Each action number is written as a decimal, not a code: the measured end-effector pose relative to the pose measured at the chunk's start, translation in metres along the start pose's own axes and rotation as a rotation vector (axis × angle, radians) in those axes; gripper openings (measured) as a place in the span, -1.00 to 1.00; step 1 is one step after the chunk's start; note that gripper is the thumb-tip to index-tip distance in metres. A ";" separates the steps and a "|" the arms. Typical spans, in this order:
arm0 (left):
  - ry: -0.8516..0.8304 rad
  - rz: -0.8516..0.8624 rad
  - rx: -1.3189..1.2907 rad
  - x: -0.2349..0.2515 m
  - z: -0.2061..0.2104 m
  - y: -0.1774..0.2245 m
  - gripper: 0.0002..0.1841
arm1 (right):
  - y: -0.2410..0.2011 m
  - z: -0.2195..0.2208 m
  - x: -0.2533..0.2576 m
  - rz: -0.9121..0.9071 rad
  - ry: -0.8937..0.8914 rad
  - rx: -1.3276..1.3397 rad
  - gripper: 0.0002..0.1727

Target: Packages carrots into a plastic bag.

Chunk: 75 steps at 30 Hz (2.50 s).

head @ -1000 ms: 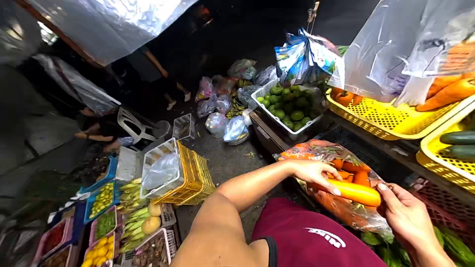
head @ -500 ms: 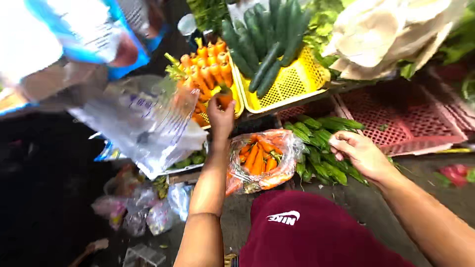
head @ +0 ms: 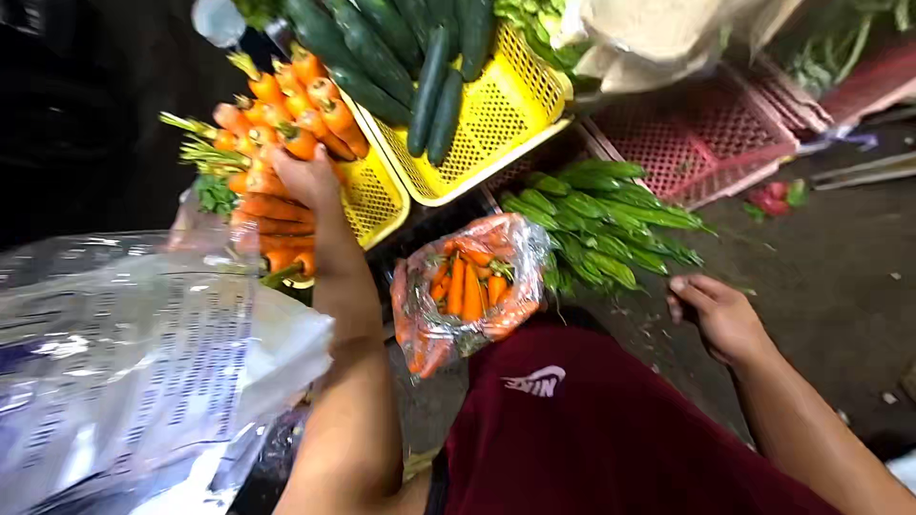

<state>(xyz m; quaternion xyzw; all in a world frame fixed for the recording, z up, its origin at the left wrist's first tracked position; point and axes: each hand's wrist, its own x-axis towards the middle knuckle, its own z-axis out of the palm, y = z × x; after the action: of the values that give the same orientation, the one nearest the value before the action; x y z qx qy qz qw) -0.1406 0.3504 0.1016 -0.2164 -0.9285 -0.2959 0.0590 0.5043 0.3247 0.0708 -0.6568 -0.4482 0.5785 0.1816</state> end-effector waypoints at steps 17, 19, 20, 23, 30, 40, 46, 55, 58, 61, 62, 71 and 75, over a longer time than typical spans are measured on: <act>-1.077 0.001 0.393 -0.351 0.023 0.004 -0.33 | -0.071 -0.008 0.072 -0.274 -0.520 -0.240 -0.69; -1.059 -0.120 0.253 -0.350 0.028 0.001 -0.37 | -0.074 -0.003 0.076 -0.331 -0.621 -0.248 -0.73; -1.046 -0.171 0.221 -0.352 0.029 0.002 -0.42 | -0.075 0.001 0.077 -0.359 -0.667 -0.244 -0.76; -1.081 -0.206 0.261 -0.355 0.014 0.020 -0.62 | -0.084 0.014 0.074 -0.421 -0.787 -0.254 -0.80; -0.634 -0.107 -0.174 -0.345 -0.040 0.014 -0.53 | -0.107 0.058 0.058 -0.512 -0.931 -0.417 -0.75; -0.192 -0.210 -1.083 -0.373 -0.167 0.015 -0.71 | -0.157 0.150 0.030 -0.365 -1.115 -0.218 -0.37; -0.751 -0.198 -0.730 -0.362 -0.129 -0.002 -0.21 | -0.145 0.196 0.020 -0.577 -0.926 -0.484 -0.53; -0.629 0.348 -0.260 -0.256 -0.114 0.001 -0.30 | -0.168 0.206 0.033 -0.710 -0.762 -0.313 -0.55; -0.364 0.157 -0.514 -0.210 -0.108 0.022 -0.36 | -0.172 0.176 0.034 -0.719 -0.637 -0.213 -0.58; -0.135 -0.002 -0.586 -0.152 -0.099 0.061 -0.42 | -0.145 0.120 0.044 -0.640 -0.427 -0.135 -0.60; -0.172 -0.043 -0.513 -0.130 -0.094 0.068 -0.38 | -0.131 0.097 0.049 -0.609 -0.342 -0.120 -0.62; -0.159 -0.016 -0.386 -0.047 0.040 0.041 -0.36 | 0.027 -0.084 0.059 -0.063 0.267 -0.278 -0.64; -0.218 -0.003 -0.301 -0.044 0.032 0.039 -0.30 | 0.086 -0.117 0.070 0.155 0.267 -0.321 -0.55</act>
<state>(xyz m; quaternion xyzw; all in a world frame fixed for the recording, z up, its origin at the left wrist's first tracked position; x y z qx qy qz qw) -0.0831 0.3812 0.0857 -0.2522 -0.8749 -0.4065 -0.0757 0.6397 0.3678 -0.0056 -0.7805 -0.4549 0.4198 0.0873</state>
